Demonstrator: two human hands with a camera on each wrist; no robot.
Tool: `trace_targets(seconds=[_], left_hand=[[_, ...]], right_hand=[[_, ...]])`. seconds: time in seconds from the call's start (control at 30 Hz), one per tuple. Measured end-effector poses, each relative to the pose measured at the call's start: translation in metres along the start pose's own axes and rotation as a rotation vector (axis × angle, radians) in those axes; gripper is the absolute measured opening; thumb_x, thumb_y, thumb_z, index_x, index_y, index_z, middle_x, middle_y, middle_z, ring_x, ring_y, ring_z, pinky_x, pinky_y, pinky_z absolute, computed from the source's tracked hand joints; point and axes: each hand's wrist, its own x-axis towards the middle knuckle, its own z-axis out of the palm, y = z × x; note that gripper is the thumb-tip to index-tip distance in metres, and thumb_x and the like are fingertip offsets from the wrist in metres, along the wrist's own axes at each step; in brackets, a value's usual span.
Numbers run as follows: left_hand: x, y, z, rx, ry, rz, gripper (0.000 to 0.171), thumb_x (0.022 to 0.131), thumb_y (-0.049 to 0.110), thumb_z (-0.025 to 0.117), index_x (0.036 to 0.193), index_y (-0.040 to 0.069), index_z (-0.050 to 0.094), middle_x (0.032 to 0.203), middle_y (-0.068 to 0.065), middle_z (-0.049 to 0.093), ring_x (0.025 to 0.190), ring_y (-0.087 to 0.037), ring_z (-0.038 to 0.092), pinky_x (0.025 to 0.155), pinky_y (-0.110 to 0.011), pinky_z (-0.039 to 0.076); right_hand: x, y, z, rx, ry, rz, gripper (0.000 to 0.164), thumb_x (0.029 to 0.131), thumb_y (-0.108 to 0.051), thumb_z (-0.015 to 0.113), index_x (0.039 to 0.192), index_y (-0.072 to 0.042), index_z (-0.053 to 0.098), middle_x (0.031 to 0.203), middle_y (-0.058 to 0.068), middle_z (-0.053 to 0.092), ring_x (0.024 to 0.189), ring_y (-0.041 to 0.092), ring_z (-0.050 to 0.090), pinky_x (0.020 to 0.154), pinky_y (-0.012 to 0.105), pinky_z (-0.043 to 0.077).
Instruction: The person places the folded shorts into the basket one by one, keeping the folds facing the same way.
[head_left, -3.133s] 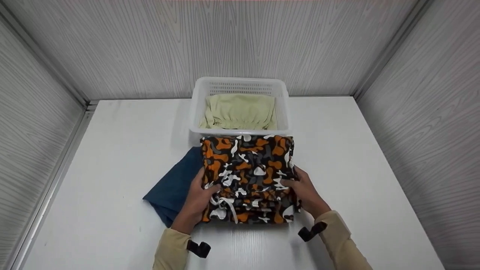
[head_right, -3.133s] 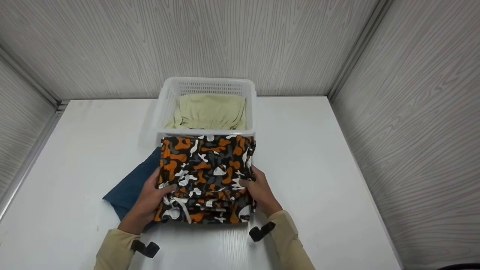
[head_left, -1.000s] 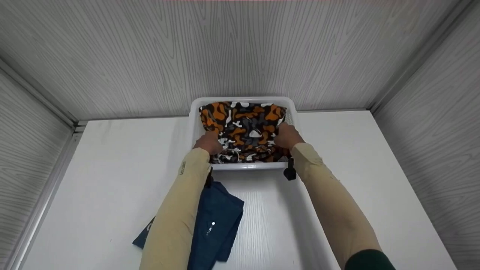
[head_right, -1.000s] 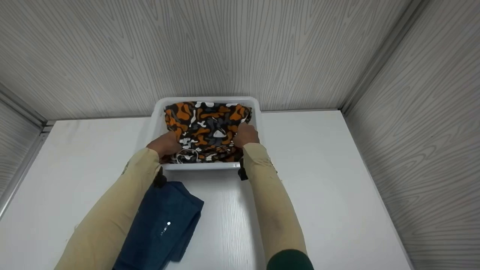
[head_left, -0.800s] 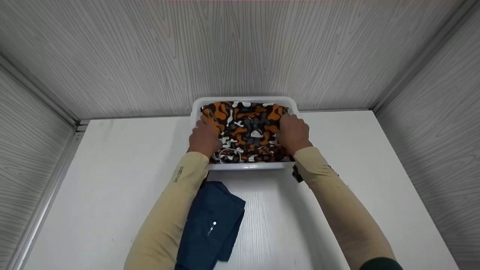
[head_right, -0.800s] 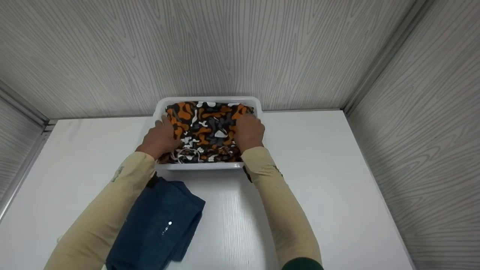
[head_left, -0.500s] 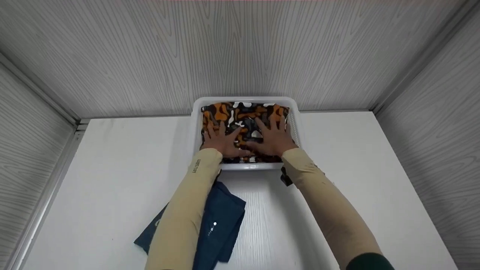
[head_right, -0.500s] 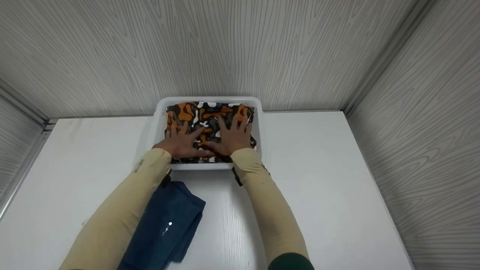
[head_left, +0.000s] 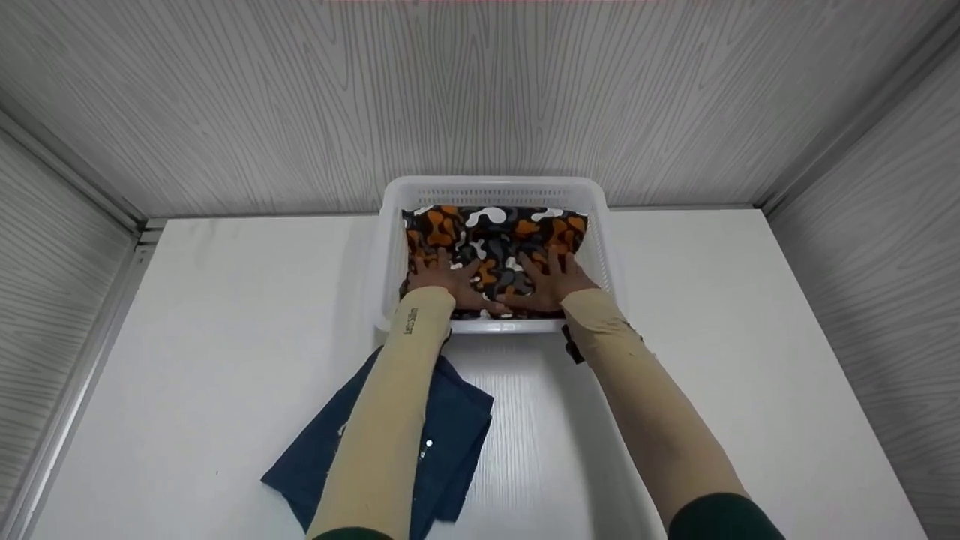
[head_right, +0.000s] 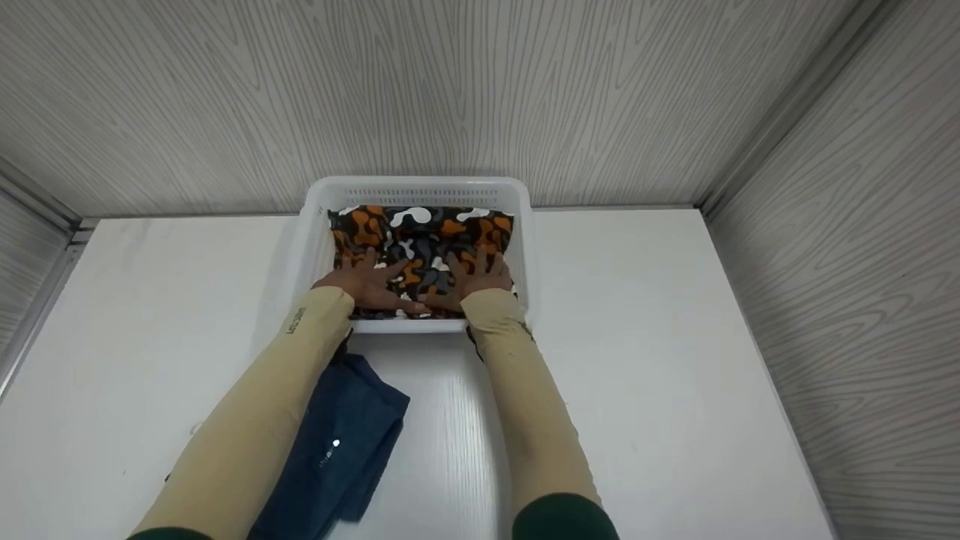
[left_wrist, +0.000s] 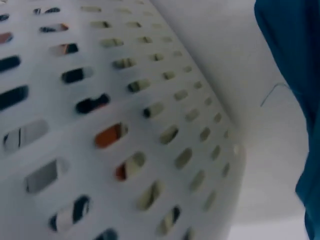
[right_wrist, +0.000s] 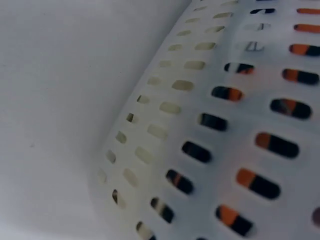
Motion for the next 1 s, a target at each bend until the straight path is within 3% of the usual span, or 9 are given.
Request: trace_targets(seconds=[0.2,0.27,0.43,0.5,0.57,0.67,0.8,0.9,1.0], left_hand=[[-0.002,0.0,-0.003,0.01,-0.004,0.012,0.099,0.085,0.074,0.061,0.163,0.032,0.018,0.167,-0.024,0.001,0.149,-0.054,0.008,0.112,-0.061,0.033],[0.003,-0.002,-0.002,0.004,-0.028,-0.001,0.101,0.084,0.076,0.06,0.163,0.034,0.015,0.167,-0.022,-0.003,0.144,-0.051,0.028,0.106,-0.057,0.042],[0.023,-0.01,0.009,0.03,-0.028,0.002,0.103,0.081,0.083,0.056,0.163,0.038,0.012,0.167,-0.02,-0.006,0.147,-0.052,0.019,0.11,-0.063,0.034],[0.032,-0.014,0.017,0.03,-0.009,0.023,0.102,0.081,0.083,0.055,0.163,0.037,0.015,0.168,-0.02,-0.003,0.149,-0.054,-0.004,0.114,-0.068,0.023],[0.039,-0.019,0.022,0.007,0.008,0.047,0.1,0.082,0.082,0.056,0.163,0.035,0.02,0.168,-0.021,0.001,0.148,-0.054,-0.004,0.115,-0.069,0.019],[0.046,-0.023,0.027,-0.004,0.042,0.107,0.089,0.088,0.075,0.056,0.161,0.031,0.029,0.166,-0.019,0.017,0.15,-0.05,0.009,0.116,-0.067,0.019],[0.046,-0.026,0.015,0.002,0.123,0.235,0.068,0.101,0.057,0.053,0.156,0.02,0.043,0.156,-0.012,0.044,0.145,-0.037,0.036,0.119,-0.059,0.022],[0.039,-0.026,0.001,-0.038,0.199,0.318,0.055,0.105,0.045,0.052,0.151,0.014,0.05,0.152,-0.01,0.05,0.143,-0.033,0.041,0.12,-0.052,0.024],[0.028,-0.03,-0.008,-0.098,0.278,0.39,0.049,0.106,0.037,0.054,0.148,0.012,0.054,0.153,-0.014,0.047,0.144,-0.034,0.038,0.118,-0.049,0.029]], right_hand=[[-0.004,-0.003,-0.003,-0.021,0.0,0.009,0.105,0.081,-0.092,0.035,0.161,-0.04,-0.008,0.167,0.013,-0.019,0.152,0.042,-0.01,0.119,0.057,0.022],[-0.007,-0.005,-0.003,-0.022,0.012,0.003,0.105,0.082,-0.092,0.035,0.163,-0.038,-0.005,0.167,0.014,-0.017,0.152,0.043,-0.008,0.118,0.057,0.024],[-0.017,-0.011,-0.003,-0.058,0.09,-0.017,0.095,0.09,-0.083,0.037,0.164,-0.033,0.005,0.168,0.019,-0.006,0.152,0.046,0.001,0.116,0.057,0.029],[-0.02,-0.012,-0.001,-0.073,0.119,-0.031,0.092,0.092,-0.08,0.039,0.165,-0.031,0.009,0.168,0.02,-0.001,0.151,0.049,0.006,0.116,0.058,0.028],[-0.02,-0.013,-0.001,-0.082,0.151,-0.064,0.087,0.095,-0.075,0.042,0.164,-0.029,0.014,0.167,0.021,0.007,0.149,0.051,0.013,0.115,0.06,0.028],[-0.022,-0.011,-0.003,-0.096,0.194,-0.142,0.081,0.099,-0.068,0.044,0.164,-0.027,0.02,0.164,0.021,0.024,0.144,0.05,0.03,0.114,0.061,0.03],[-0.023,-0.003,-0.012,-0.032,0.295,-0.245,0.075,0.102,-0.059,0.048,0.162,-0.021,0.027,0.133,0.021,0.061,0.115,0.041,0.062,0.099,0.055,0.048],[-0.022,0.007,-0.022,0.057,0.367,-0.283,0.07,0.103,-0.053,0.051,0.16,-0.016,0.033,0.125,0.02,0.065,0.109,0.038,0.065,0.095,0.053,0.051],[-0.024,0.018,-0.032,0.119,0.426,-0.303,0.064,0.105,-0.047,0.053,0.156,-0.011,0.04,0.144,0.02,0.054,0.128,0.039,0.054,0.105,0.055,0.044]])
